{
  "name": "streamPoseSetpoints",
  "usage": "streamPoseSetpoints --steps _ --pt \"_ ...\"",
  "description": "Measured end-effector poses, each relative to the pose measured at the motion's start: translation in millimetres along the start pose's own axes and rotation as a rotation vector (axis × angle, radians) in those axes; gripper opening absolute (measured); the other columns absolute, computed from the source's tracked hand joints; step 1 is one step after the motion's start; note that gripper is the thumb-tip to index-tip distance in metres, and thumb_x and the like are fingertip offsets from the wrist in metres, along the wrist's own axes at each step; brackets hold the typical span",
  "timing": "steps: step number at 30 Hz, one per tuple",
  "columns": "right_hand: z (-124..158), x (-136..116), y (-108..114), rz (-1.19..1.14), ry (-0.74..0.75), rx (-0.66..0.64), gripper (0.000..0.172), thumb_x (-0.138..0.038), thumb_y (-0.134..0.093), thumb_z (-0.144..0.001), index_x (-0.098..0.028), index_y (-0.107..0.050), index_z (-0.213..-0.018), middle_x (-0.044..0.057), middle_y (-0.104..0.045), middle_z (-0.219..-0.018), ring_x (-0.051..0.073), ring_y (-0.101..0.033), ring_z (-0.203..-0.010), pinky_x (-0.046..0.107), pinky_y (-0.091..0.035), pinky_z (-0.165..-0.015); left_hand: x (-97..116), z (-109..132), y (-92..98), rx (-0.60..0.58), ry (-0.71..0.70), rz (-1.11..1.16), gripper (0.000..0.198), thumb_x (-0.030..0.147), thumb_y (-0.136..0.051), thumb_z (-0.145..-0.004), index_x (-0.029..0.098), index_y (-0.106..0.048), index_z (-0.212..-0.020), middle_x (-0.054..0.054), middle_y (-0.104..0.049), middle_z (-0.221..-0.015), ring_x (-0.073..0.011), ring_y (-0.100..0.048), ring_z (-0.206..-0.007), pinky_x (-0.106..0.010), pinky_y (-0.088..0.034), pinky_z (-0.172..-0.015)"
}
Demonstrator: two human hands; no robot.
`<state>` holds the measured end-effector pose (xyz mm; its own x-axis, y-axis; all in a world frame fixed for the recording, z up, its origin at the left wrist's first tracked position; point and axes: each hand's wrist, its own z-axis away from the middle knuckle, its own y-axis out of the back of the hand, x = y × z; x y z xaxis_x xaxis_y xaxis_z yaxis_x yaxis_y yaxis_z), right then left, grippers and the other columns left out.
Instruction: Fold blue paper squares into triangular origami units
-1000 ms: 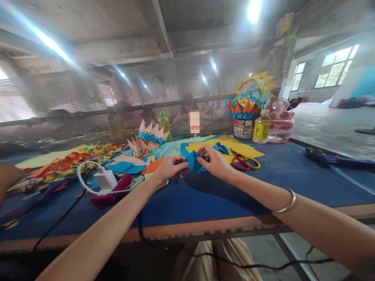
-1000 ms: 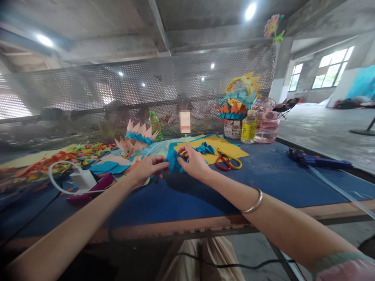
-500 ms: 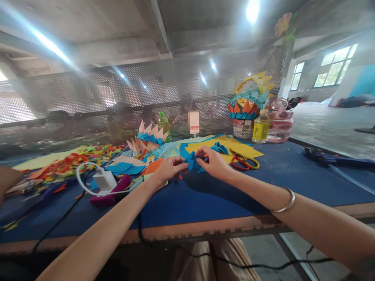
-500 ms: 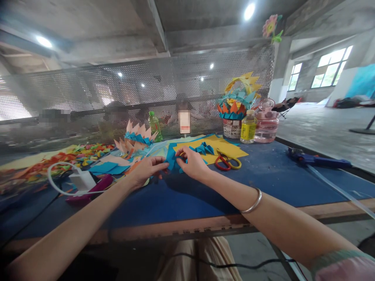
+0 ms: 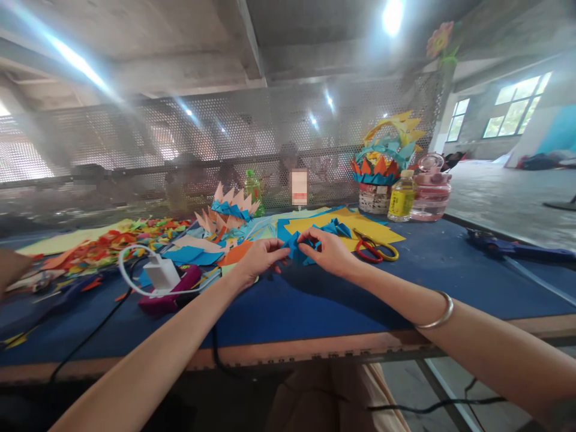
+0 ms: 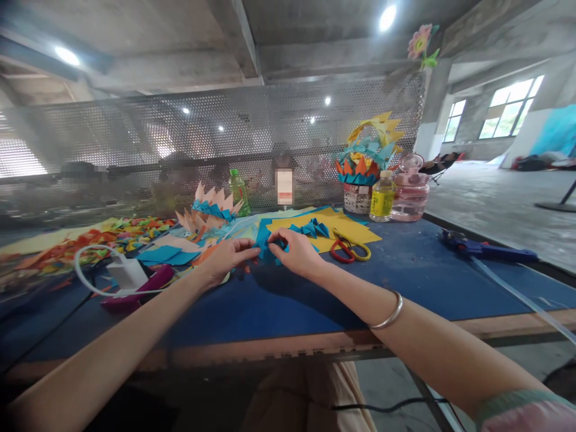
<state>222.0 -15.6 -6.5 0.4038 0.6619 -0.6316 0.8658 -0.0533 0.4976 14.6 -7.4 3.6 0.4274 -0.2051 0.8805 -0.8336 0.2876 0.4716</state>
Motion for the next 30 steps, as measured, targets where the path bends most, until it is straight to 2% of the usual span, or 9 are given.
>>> streamPoseSetpoints --steps 14,30 --pt "0.1 3.6 -2.6 0.067 0.023 -0.041 0.007 -0.024 -0.073 -0.080 -0.019 -0.068 -0.081 0.002 -0.064 -0.085 0.015 -0.056 -0.074 0.026 -0.045 -0.066 -3.0 -0.4 -0.1 0.013 -0.050 0.003 0.022 0.032 -0.062 -0.097 0.014 -0.063 -0.111 -0.005 -0.066 -0.103 -0.0165 -0.066 -0.082 -0.032 -0.058 -0.070" --pt "0.0 0.1 -2.0 0.066 -0.006 0.037 0.009 -0.025 -0.069 -0.083 -0.019 -0.066 -0.078 0.003 -0.066 -0.087 0.017 -0.060 -0.079 0.028 -0.046 -0.068 2.6 3.2 -4.4 -0.040 -0.035 0.062 0.020 0.031 -0.063 -0.097 0.013 -0.064 -0.107 -0.005 -0.067 -0.100 -0.0164 -0.066 -0.082 -0.032 -0.058 -0.070"
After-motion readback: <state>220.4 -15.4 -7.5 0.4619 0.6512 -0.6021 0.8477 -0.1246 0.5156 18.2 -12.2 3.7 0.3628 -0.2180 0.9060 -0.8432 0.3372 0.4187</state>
